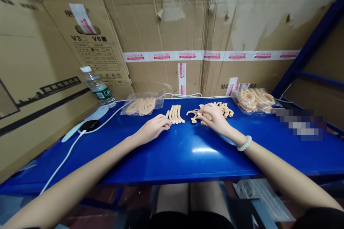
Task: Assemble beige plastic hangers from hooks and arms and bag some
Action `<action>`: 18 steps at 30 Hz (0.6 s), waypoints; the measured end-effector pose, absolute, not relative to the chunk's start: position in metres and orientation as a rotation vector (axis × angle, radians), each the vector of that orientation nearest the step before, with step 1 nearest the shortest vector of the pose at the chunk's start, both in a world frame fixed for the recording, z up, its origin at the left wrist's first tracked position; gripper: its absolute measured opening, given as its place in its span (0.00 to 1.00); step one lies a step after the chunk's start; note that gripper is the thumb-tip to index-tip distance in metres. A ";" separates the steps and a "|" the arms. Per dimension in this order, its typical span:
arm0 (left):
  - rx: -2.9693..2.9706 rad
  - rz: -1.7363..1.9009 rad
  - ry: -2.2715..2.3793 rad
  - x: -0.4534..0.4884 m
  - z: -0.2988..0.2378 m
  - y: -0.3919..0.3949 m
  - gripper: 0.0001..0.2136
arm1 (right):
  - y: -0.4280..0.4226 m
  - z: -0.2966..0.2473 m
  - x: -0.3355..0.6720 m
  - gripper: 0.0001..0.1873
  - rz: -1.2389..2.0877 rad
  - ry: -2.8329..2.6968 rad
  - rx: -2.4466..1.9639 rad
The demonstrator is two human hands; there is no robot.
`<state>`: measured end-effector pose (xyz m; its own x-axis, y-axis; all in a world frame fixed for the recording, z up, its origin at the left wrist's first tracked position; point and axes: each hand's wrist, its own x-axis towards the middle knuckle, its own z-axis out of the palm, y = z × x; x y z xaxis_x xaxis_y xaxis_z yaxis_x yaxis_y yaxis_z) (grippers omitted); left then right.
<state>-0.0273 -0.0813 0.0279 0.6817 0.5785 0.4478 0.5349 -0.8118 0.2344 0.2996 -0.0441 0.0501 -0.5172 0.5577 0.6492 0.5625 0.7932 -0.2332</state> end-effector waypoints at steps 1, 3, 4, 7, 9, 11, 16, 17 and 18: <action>2.792 0.792 0.936 -0.027 0.027 -0.077 0.09 | -0.043 0.050 0.297 0.11 -0.033 -2.266 -0.832; 2.777 0.812 0.959 -0.023 0.025 -0.067 0.08 | -0.040 0.049 0.291 0.11 -0.083 -2.355 -0.845; 2.767 0.826 0.976 -0.020 0.023 -0.064 0.08 | -0.039 0.048 0.288 0.10 -0.105 -2.400 -0.851; 2.729 0.898 1.048 -0.011 0.017 -0.058 0.08 | -0.034 0.042 0.280 0.09 -0.108 -2.485 -0.859; 2.709 0.946 1.084 -0.008 0.013 -0.059 0.09 | -0.031 0.037 0.277 0.10 -0.058 -2.490 -0.852; 2.705 0.978 1.102 -0.007 0.010 -0.062 0.10 | -0.031 0.038 0.279 0.13 -0.008 -2.486 -0.831; 2.765 0.996 1.115 -0.010 0.010 -0.071 0.11 | -0.047 0.072 0.324 0.21 -0.033 -2.245 -0.869; 2.778 0.997 1.110 -0.010 0.011 -0.072 0.11 | -0.052 0.081 0.345 0.20 -0.077 -2.184 -0.914; 2.790 1.000 1.098 -0.009 0.012 -0.073 0.11 | -0.058 0.088 0.371 0.21 -0.151 -2.128 -0.968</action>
